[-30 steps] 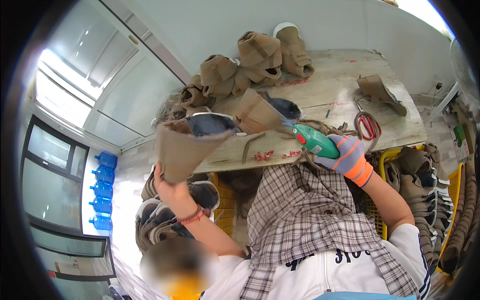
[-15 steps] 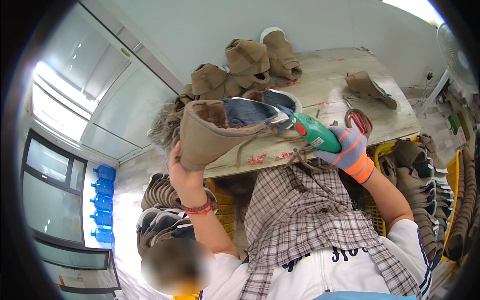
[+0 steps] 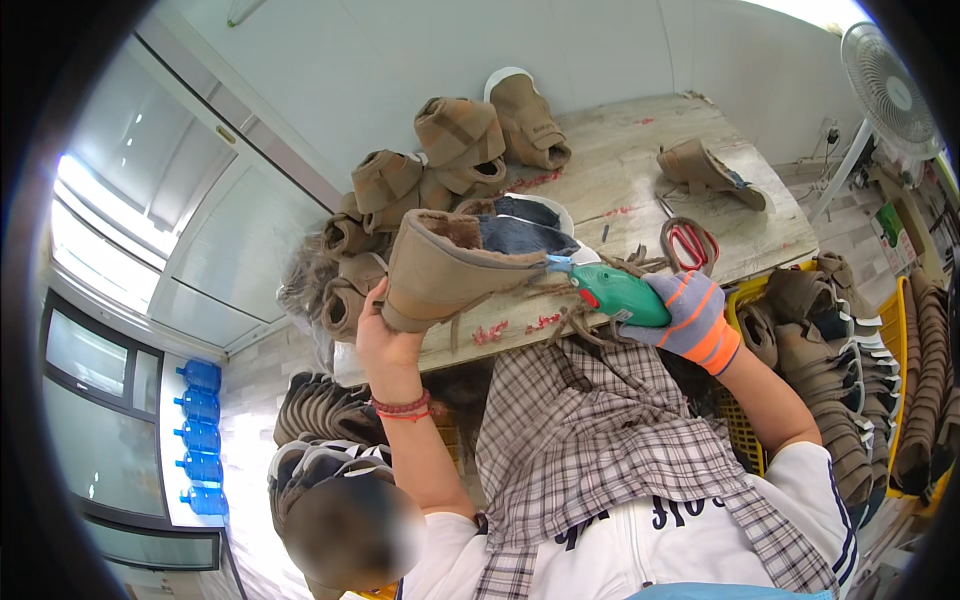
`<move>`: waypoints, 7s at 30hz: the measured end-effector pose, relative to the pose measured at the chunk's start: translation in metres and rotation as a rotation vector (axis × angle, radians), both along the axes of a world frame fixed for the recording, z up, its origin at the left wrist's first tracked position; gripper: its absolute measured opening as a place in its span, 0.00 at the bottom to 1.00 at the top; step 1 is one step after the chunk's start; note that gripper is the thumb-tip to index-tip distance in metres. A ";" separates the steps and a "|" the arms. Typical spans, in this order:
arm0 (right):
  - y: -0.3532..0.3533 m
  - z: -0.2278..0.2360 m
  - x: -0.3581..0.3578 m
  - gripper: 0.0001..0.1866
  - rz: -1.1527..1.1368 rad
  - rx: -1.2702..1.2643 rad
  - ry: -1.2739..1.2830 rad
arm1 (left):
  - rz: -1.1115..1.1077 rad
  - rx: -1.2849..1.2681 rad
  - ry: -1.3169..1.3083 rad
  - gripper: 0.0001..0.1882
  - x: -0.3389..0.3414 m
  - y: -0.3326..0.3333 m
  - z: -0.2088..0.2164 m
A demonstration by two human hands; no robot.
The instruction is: The person uses a handheld electric trimmer to shave and smooth the exterior surface of several beige boots. They hold each boot with one hand and run the trimmer along the sides and top, then place the finished boot on a nearby table.
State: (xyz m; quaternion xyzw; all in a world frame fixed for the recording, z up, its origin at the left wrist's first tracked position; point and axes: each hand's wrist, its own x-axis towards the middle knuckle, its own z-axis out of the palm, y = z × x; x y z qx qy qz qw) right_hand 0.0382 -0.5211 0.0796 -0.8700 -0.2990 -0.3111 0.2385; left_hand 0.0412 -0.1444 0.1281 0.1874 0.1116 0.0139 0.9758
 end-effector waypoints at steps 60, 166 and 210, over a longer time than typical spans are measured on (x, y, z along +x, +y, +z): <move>0.024 0.026 0.007 0.24 0.202 0.963 0.837 | 0.321 1.953 -0.867 0.15 0.018 -0.111 -0.072; 0.023 0.009 0.016 0.29 0.088 0.460 0.579 | -0.001 0.559 -0.548 0.20 0.019 -0.102 -0.056; -0.011 -0.027 0.028 0.23 -0.031 0.894 0.870 | 0.051 1.782 -0.843 0.17 0.042 -0.126 -0.106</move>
